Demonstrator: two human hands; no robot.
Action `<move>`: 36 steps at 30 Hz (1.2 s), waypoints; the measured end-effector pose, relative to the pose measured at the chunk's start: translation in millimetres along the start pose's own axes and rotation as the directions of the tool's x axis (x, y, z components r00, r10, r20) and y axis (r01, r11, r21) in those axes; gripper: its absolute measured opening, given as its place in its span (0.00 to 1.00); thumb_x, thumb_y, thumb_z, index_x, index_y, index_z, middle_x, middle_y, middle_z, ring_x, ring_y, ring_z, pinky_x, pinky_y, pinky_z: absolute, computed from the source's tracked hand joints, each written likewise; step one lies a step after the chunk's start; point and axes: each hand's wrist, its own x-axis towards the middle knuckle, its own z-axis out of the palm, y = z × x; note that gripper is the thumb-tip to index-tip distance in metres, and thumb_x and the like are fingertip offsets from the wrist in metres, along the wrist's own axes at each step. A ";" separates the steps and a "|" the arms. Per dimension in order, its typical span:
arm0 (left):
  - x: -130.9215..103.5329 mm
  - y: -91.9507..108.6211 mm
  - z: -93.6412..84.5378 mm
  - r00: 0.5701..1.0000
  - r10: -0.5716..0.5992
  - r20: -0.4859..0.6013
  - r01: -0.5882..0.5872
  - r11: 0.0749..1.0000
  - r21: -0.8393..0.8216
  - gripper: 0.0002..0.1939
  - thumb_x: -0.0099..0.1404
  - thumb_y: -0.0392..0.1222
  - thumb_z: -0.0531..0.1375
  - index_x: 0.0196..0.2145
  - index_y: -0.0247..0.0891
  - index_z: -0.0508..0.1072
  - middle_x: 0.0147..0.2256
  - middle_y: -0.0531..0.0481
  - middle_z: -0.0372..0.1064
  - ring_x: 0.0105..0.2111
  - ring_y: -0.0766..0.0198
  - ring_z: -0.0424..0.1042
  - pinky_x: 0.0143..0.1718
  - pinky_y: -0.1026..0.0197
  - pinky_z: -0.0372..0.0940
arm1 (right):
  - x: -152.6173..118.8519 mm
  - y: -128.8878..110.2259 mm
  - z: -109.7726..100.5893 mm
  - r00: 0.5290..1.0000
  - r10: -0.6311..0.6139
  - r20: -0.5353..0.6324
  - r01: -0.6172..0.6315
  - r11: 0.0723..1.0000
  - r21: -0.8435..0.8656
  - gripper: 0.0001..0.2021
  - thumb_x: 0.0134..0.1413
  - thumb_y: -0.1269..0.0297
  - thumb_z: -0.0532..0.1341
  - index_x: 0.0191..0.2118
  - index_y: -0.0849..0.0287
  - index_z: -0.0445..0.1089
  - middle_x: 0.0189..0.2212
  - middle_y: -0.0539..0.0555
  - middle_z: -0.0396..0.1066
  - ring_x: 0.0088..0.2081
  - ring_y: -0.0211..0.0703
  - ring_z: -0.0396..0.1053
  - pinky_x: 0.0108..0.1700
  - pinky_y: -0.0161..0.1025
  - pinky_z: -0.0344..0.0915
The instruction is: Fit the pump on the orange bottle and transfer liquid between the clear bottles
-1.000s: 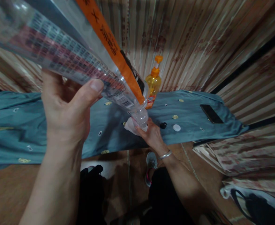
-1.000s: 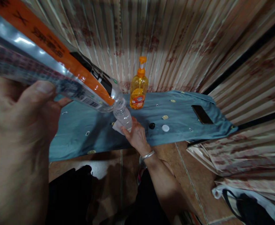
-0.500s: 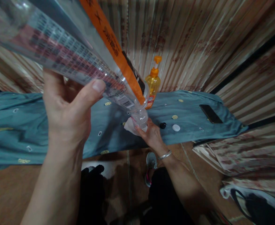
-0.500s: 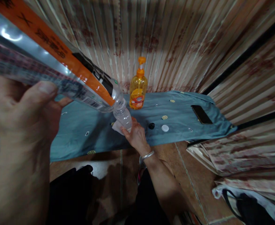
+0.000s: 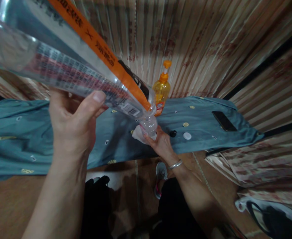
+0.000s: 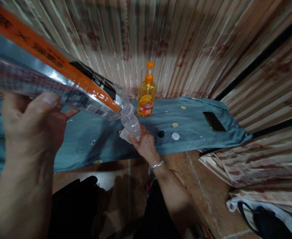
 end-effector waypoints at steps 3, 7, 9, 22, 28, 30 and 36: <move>-3.7 -1.0 -3.0 0.998 -0.050 -0.034 0.050 0.999 -0.019 0.27 0.43 0.45 0.76 0.40 0.47 0.70 0.35 0.56 0.71 0.37 0.61 0.75 0.46 0.44 0.74 | 0.2 -0.6 -0.8 1.000 0.011 -0.007 -0.011 1.000 0.014 0.27 0.58 0.49 0.64 0.56 0.63 0.67 0.45 0.65 0.79 0.47 0.57 0.78 0.48 0.47 0.73; -7.5 -3.3 -8.4 0.983 -0.141 -0.117 0.137 0.990 -0.036 0.26 0.41 0.43 0.75 0.36 0.44 0.70 0.34 0.55 0.71 0.39 0.56 0.77 0.44 0.42 0.75 | -0.2 -0.4 -2.0 1.000 0.013 -0.009 -0.012 0.999 0.031 0.27 0.58 0.49 0.64 0.56 0.62 0.67 0.45 0.64 0.80 0.46 0.56 0.78 0.48 0.47 0.72; -9.7 -5.1 -11.0 0.972 -0.183 -0.151 0.177 0.983 -0.053 0.25 0.40 0.42 0.75 0.34 0.43 0.70 0.33 0.55 0.71 0.39 0.55 0.77 0.41 0.44 0.76 | -0.5 -0.3 -2.6 1.000 0.012 -0.006 -0.011 0.999 0.034 0.27 0.58 0.50 0.64 0.57 0.63 0.67 0.44 0.63 0.80 0.45 0.56 0.79 0.47 0.46 0.73; -22.9 -20.9 -30.9 0.866 -0.458 -0.198 0.412 0.880 -0.234 0.17 0.42 0.46 0.74 0.27 0.41 0.73 0.27 0.53 0.73 0.33 0.56 0.77 0.32 0.49 0.79 | -1.8 -6.5 -13.0 1.000 0.015 0.020 -0.016 0.999 0.041 0.25 0.57 0.53 0.64 0.55 0.63 0.67 0.43 0.63 0.80 0.46 0.56 0.79 0.46 0.45 0.72; -28.1 -29.6 -36.2 0.790 -0.589 -0.168 0.491 0.773 -0.401 0.08 0.55 0.43 0.68 0.29 0.43 0.71 0.33 0.51 0.76 0.40 0.50 0.80 0.35 0.45 0.80 | -3.7 -9.7 -14.9 1.000 0.020 0.018 -0.020 0.999 0.036 0.24 0.58 0.52 0.64 0.54 0.62 0.68 0.44 0.63 0.80 0.46 0.57 0.79 0.46 0.45 0.73; -30.6 -34.3 -37.4 0.763 -0.623 -0.175 0.506 0.743 -0.439 0.09 0.56 0.43 0.67 0.29 0.43 0.69 0.33 0.52 0.75 0.42 0.48 0.80 0.37 0.41 0.79 | -4.2 -9.8 -15.3 1.000 0.011 0.016 -0.012 0.999 0.040 0.24 0.58 0.52 0.64 0.55 0.61 0.68 0.44 0.63 0.80 0.46 0.57 0.79 0.46 0.45 0.73; -40.1 -47.5 -37.3 0.676 -0.715 -0.179 0.552 0.652 -0.520 0.08 0.58 0.46 0.62 0.35 0.42 0.71 0.40 0.44 0.75 0.48 0.43 0.79 0.46 0.33 0.75 | -4.5 -8.6 -15.0 1.000 -0.003 0.012 0.002 0.999 0.049 0.25 0.57 0.52 0.64 0.56 0.62 0.68 0.45 0.64 0.80 0.46 0.57 0.79 0.47 0.46 0.72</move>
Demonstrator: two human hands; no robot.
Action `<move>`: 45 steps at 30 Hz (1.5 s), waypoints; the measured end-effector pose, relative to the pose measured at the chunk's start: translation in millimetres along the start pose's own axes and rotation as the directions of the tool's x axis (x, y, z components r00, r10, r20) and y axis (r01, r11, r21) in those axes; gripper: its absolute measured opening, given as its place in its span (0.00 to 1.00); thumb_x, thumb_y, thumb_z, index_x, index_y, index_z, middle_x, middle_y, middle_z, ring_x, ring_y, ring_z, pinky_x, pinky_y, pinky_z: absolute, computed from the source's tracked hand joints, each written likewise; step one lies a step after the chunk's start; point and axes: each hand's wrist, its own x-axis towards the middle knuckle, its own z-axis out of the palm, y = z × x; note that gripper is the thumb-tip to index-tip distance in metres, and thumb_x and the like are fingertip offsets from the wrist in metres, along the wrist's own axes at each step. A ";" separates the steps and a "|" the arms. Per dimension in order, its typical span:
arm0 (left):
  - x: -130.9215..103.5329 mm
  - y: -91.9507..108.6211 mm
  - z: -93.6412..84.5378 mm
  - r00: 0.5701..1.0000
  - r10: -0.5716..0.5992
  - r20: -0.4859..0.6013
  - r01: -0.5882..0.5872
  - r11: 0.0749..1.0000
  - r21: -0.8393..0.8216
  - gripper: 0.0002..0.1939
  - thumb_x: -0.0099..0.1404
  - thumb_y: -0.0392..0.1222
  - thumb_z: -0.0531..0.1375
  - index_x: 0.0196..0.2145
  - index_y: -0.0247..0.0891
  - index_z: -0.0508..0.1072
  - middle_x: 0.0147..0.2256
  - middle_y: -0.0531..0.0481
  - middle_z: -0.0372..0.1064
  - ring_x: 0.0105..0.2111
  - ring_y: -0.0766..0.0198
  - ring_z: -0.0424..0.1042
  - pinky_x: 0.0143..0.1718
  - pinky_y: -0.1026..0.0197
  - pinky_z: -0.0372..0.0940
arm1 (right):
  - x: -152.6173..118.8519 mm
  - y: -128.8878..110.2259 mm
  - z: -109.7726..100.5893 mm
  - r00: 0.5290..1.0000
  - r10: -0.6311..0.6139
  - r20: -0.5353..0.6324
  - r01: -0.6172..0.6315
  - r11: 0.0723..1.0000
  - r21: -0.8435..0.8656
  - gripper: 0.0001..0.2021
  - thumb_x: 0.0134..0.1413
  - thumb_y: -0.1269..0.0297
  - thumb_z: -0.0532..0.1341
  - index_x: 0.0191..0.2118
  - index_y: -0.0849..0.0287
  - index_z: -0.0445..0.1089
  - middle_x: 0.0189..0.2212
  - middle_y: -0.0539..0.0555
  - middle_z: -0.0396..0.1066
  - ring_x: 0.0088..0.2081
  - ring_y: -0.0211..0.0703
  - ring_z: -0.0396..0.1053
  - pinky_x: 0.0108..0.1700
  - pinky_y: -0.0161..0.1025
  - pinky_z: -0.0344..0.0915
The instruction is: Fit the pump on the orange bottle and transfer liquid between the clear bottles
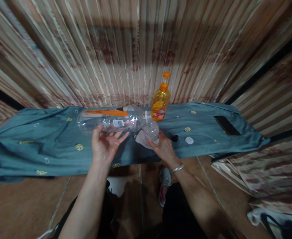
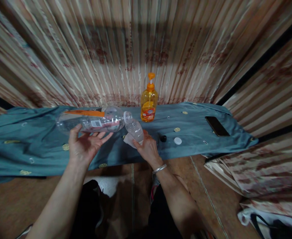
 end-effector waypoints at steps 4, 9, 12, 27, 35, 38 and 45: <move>3.1 -6.7 -4.3 0.994 -0.104 -0.035 0.101 0.992 -0.069 0.12 0.62 0.49 0.59 0.41 0.41 0.72 0.44 0.41 0.77 0.48 0.45 0.79 0.47 0.36 0.75 | 0.0 -0.2 4.0 1.000 0.001 0.001 -0.001 1.000 0.014 0.26 0.57 0.50 0.63 0.54 0.64 0.68 0.43 0.65 0.80 0.45 0.58 0.79 0.47 0.48 0.73; 11.2 -10.7 -9.3 0.965 -0.242 -0.098 0.212 0.945 -0.248 0.16 0.64 0.51 0.57 0.44 0.37 0.71 0.46 0.36 0.77 0.45 0.46 0.80 0.45 0.40 0.77 | -0.4 -2.0 11.0 0.999 -0.013 -0.032 0.014 1.000 0.028 0.25 0.57 0.49 0.62 0.52 0.62 0.69 0.42 0.64 0.80 0.44 0.57 0.79 0.45 0.48 0.73; 17.6 -13.0 -12.0 0.959 -0.262 -0.109 0.221 0.931 -0.290 0.20 0.66 0.53 0.55 0.47 0.35 0.70 0.44 0.35 0.76 0.41 0.48 0.81 0.41 0.44 0.78 | -0.4 -3.0 15.3 0.999 -0.008 -0.045 0.008 1.000 0.008 0.25 0.57 0.47 0.62 0.52 0.62 0.69 0.41 0.64 0.80 0.43 0.57 0.79 0.44 0.47 0.72; 50.0 -17.3 -35.6 0.939 -0.328 -0.103 0.228 0.818 -0.527 0.31 0.69 0.57 0.51 0.58 0.27 0.64 0.42 0.34 0.74 0.39 0.57 0.80 0.32 0.62 0.78 | 6.4 -8.3 19.3 0.996 0.076 -0.045 -0.076 0.997 0.002 0.24 0.53 0.45 0.63 0.47 0.60 0.71 0.37 0.61 0.80 0.39 0.57 0.79 0.40 0.45 0.71; 47.1 -9.2 -37.0 0.944 -0.321 -0.074 0.220 0.782 -0.583 0.30 0.69 0.55 0.53 0.59 0.29 0.63 0.41 0.35 0.74 0.39 0.55 0.80 0.30 0.62 0.78 | 10.8 -9.8 24.3 0.994 0.098 -0.054 -0.095 0.994 0.045 0.26 0.52 0.45 0.64 0.49 0.60 0.71 0.38 0.61 0.81 0.39 0.57 0.79 0.40 0.46 0.72; 48.4 -5.7 -40.2 0.945 -0.319 -0.071 0.219 0.779 -0.588 0.29 0.68 0.53 0.54 0.60 0.29 0.63 0.42 0.34 0.74 0.38 0.55 0.80 0.29 0.61 0.78 | 11.9 -10.4 25.5 0.994 0.085 -0.069 -0.082 0.995 0.050 0.25 0.52 0.45 0.64 0.49 0.59 0.71 0.39 0.61 0.81 0.41 0.58 0.79 0.42 0.47 0.72; 49.9 -1.1 -47.5 0.945 -0.318 -0.082 0.215 0.786 -0.579 0.29 0.68 0.50 0.53 0.60 0.30 0.63 0.41 0.36 0.74 0.37 0.56 0.81 0.28 0.61 0.78 | 11.9 -14.5 27.5 0.993 0.096 -0.063 -0.094 0.995 0.036 0.25 0.53 0.46 0.62 0.48 0.62 0.71 0.38 0.64 0.80 0.40 0.59 0.79 0.42 0.48 0.72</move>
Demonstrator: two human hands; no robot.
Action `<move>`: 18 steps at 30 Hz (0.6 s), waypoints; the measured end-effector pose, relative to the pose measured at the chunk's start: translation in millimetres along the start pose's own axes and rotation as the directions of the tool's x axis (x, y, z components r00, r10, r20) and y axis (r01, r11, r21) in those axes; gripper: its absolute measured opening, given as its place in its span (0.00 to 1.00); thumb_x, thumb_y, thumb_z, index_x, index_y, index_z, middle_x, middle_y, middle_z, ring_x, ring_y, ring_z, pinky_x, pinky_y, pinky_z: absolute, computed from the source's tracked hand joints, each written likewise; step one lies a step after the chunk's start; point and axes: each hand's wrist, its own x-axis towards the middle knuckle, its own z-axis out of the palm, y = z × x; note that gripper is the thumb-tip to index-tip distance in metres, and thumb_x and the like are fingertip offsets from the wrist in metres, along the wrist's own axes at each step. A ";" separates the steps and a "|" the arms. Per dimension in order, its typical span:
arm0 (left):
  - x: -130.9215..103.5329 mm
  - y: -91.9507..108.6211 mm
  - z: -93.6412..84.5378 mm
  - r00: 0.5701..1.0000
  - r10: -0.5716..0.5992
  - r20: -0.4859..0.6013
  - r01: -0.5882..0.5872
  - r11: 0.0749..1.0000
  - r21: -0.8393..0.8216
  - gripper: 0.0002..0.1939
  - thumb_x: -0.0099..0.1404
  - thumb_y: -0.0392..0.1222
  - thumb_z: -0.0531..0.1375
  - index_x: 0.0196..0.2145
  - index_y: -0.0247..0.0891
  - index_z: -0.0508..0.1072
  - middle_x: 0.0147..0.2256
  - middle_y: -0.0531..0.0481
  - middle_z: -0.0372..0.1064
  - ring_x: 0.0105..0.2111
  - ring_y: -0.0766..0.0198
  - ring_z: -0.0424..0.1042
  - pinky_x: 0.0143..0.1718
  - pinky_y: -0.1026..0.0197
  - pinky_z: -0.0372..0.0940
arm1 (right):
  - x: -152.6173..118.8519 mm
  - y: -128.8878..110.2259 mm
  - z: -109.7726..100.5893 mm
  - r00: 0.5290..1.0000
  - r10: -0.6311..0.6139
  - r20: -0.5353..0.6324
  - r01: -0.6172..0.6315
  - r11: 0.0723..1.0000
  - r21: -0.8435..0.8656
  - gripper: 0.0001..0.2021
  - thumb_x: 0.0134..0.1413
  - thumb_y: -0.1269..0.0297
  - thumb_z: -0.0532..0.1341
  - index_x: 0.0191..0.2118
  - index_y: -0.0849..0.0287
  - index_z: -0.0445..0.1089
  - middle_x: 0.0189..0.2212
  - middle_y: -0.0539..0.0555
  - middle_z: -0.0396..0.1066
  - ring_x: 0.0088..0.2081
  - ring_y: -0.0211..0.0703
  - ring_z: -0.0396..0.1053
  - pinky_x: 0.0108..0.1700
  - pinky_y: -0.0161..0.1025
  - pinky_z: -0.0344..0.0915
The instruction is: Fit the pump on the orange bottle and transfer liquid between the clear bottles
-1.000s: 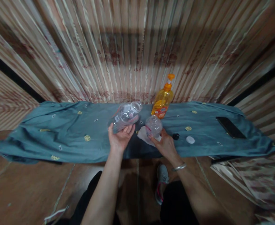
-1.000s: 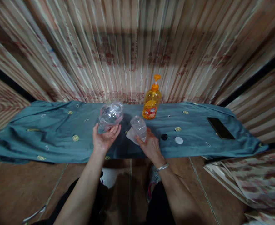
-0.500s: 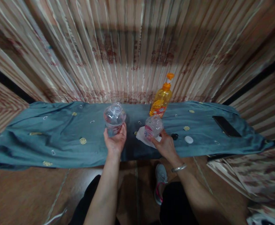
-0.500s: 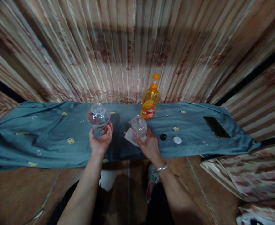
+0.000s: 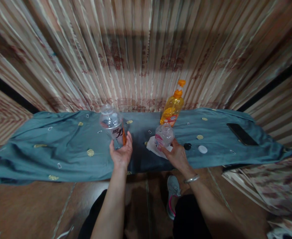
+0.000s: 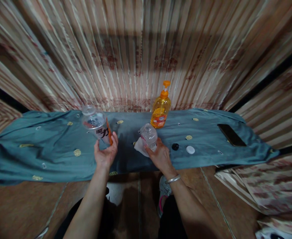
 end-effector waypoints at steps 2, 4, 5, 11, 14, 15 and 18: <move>0.4 0.9 -1.5 1.000 -0.002 -0.008 0.002 1.000 0.018 0.29 0.69 0.51 0.53 0.61 0.28 0.63 0.41 0.34 0.75 0.37 0.56 0.81 0.29 0.61 0.78 | 0.0 -0.5 0.3 1.000 -0.001 -0.002 0.001 1.000 0.005 0.25 0.53 0.45 0.62 0.48 0.61 0.71 0.38 0.63 0.80 0.41 0.59 0.79 0.43 0.48 0.72; 1.0 1.5 -3.5 1.000 0.001 -0.015 0.000 0.999 0.042 0.30 0.69 0.51 0.53 0.61 0.27 0.63 0.42 0.33 0.75 0.37 0.56 0.81 0.30 0.61 0.78 | 0.0 -0.5 0.5 1.000 0.000 0.001 0.000 1.000 0.010 0.25 0.52 0.45 0.62 0.48 0.61 0.71 0.39 0.63 0.80 0.42 0.59 0.79 0.43 0.48 0.72; 1.2 1.6 -4.7 1.000 0.005 -0.018 -0.004 0.998 0.057 0.30 0.68 0.51 0.53 0.61 0.28 0.63 0.42 0.33 0.75 0.38 0.55 0.81 0.31 0.61 0.78 | 0.0 -0.5 0.5 1.000 0.002 0.003 -0.002 1.000 0.010 0.25 0.52 0.45 0.63 0.48 0.61 0.71 0.39 0.63 0.80 0.42 0.59 0.79 0.44 0.48 0.72; -3.6 -11.1 -15.9 1.000 0.029 -0.010 -0.025 0.966 0.258 0.27 0.68 0.51 0.53 0.58 0.29 0.66 0.44 0.31 0.76 0.42 0.53 0.81 0.37 0.57 0.78 | -0.9 0.1 -2.0 1.000 0.007 0.002 -0.007 1.000 0.000 0.25 0.53 0.46 0.63 0.48 0.60 0.71 0.38 0.62 0.80 0.41 0.57 0.79 0.41 0.46 0.71; -8.3 -30.0 -25.2 0.999 0.024 0.029 -0.034 0.897 0.440 0.23 0.65 0.53 0.56 0.49 0.32 0.71 0.46 0.29 0.75 0.46 0.48 0.80 0.44 0.49 0.78 | -1.4 0.1 -5.1 1.000 0.005 0.010 -0.006 1.000 0.031 0.24 0.53 0.46 0.64 0.48 0.60 0.71 0.38 0.61 0.80 0.39 0.56 0.79 0.41 0.45 0.71; -9.3 -37.3 -28.3 0.998 0.026 0.051 -0.048 0.862 0.505 0.22 0.63 0.53 0.60 0.46 0.33 0.71 0.47 0.28 0.75 0.48 0.45 0.79 0.46 0.46 0.77 | -1.5 0.0 -6.1 1.000 0.002 0.010 -0.003 0.999 0.045 0.24 0.53 0.47 0.64 0.48 0.61 0.71 0.38 0.61 0.80 0.39 0.55 0.79 0.41 0.45 0.71; -8.4 -59.2 -34.7 0.986 0.070 0.152 -0.155 0.714 0.683 0.22 0.52 0.46 0.70 0.43 0.36 0.72 0.51 0.32 0.74 0.57 0.41 0.73 0.56 0.39 0.70 | -2.3 -0.6 -8.3 1.000 -0.004 0.007 0.003 0.997 0.074 0.22 0.53 0.49 0.64 0.48 0.60 0.70 0.38 0.60 0.80 0.39 0.54 0.78 0.40 0.44 0.71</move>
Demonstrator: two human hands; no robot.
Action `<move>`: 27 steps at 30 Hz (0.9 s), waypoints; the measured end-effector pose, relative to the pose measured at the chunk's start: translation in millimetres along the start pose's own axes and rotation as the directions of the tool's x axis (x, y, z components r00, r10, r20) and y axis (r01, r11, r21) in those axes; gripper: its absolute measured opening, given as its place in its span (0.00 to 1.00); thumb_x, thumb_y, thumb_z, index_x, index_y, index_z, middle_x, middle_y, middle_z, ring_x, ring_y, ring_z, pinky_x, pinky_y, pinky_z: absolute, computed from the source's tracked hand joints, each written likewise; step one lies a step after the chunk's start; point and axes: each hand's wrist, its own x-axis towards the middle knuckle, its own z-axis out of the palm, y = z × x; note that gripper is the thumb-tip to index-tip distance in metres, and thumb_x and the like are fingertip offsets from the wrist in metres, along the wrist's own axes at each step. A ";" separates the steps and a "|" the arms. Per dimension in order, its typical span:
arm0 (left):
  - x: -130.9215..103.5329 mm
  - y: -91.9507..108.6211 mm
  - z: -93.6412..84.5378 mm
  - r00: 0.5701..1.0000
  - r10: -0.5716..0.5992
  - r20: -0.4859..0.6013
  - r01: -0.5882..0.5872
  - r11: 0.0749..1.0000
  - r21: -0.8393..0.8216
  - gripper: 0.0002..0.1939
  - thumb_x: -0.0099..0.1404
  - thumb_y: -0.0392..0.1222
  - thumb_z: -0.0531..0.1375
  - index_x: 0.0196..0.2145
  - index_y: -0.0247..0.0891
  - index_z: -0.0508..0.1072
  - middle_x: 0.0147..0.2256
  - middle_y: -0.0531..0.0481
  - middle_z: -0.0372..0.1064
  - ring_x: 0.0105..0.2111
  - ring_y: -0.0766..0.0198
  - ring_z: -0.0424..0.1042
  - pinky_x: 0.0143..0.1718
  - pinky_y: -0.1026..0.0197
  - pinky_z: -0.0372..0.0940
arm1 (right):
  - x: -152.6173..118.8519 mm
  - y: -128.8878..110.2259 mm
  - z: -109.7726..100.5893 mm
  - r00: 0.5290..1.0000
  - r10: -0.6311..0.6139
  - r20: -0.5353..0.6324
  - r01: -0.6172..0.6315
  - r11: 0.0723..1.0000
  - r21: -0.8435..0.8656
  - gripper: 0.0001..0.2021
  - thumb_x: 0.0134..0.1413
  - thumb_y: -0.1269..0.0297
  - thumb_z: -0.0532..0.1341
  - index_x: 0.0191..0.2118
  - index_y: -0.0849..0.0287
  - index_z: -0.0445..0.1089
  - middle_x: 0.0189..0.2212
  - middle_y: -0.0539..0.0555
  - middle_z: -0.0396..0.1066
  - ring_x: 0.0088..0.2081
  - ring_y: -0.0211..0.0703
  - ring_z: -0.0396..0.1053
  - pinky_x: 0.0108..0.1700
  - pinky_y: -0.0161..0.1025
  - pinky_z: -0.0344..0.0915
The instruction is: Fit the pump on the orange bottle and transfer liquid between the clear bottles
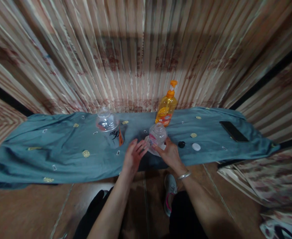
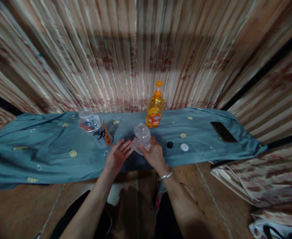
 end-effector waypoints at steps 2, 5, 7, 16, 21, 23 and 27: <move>2.4 -10.0 8.1 0.993 0.114 0.031 -0.118 0.982 0.148 0.32 0.44 0.37 0.75 0.47 0.40 0.72 0.58 0.39 0.70 0.66 0.44 0.64 0.64 0.43 0.61 | -0.6 -0.4 -0.9 1.000 -0.001 0.011 0.001 1.000 0.008 0.21 0.54 0.50 0.64 0.48 0.60 0.70 0.37 0.60 0.80 0.39 0.54 0.78 0.40 0.43 0.71; 9.1 -19.6 20.1 0.963 0.237 0.128 -0.266 0.910 0.317 0.45 0.38 0.33 0.77 0.55 0.45 0.69 0.67 0.44 0.61 0.71 0.48 0.53 0.69 0.47 0.51 | -1.0 -0.7 -2.6 0.999 -0.021 0.027 0.020 0.999 0.041 0.21 0.55 0.53 0.64 0.50 0.60 0.70 0.39 0.60 0.80 0.41 0.54 0.79 0.41 0.44 0.71; 14.2 -24.6 26.2 0.939 0.275 0.206 -0.337 0.855 0.395 0.50 0.38 0.35 0.77 0.59 0.46 0.65 0.68 0.44 0.58 0.71 0.48 0.54 0.69 0.48 0.52 | -0.7 -0.4 -4.2 0.998 -0.037 0.042 0.034 0.997 0.071 0.21 0.55 0.57 0.63 0.52 0.60 0.69 0.42 0.60 0.80 0.43 0.54 0.78 0.44 0.45 0.72; 34.2 -51.9 27.4 0.861 0.323 0.393 -0.506 0.621 0.599 0.44 0.48 0.39 0.72 0.61 0.42 0.62 0.60 0.41 0.68 0.59 0.48 0.70 0.63 0.46 0.61 | 0.9 17.1 -18.7 0.960 -0.198 0.200 0.169 0.974 0.151 0.36 0.48 0.66 0.66 0.65 0.58 0.61 0.60 0.63 0.70 0.60 0.56 0.70 0.61 0.53 0.67; 36.4 -51.2 28.9 0.833 0.349 0.430 -0.554 0.537 0.637 0.40 0.49 0.40 0.72 0.59 0.43 0.64 0.57 0.43 0.70 0.58 0.50 0.70 0.61 0.47 0.63 | 11.3 54.3 -57.5 0.976 -0.147 0.161 0.150 0.989 -0.009 0.43 0.49 0.59 0.68 0.70 0.58 0.56 0.68 0.65 0.62 0.67 0.58 0.62 0.68 0.57 0.60; 36.0 -50.0 30.0 0.827 0.354 0.436 -0.562 0.517 0.646 0.39 0.49 0.40 0.72 0.58 0.43 0.65 0.56 0.44 0.71 0.57 0.50 0.71 0.61 0.47 0.63 | 17.3 73.3 -74.2 0.993 -0.109 0.054 0.114 0.988 -0.100 0.38 0.55 0.57 0.65 0.69 0.61 0.56 0.67 0.66 0.62 0.67 0.57 0.62 0.68 0.58 0.60; 38.0 -51.4 29.8 0.830 0.356 0.429 -0.557 0.498 0.665 0.40 0.49 0.42 0.73 0.58 0.44 0.65 0.56 0.45 0.71 0.58 0.50 0.71 0.60 0.47 0.63 | 25.3 105.8 -89.0 0.999 -0.054 0.006 0.054 0.964 -0.261 0.34 0.57 0.61 0.60 0.67 0.70 0.58 0.65 0.73 0.64 0.67 0.59 0.63 0.68 0.58 0.59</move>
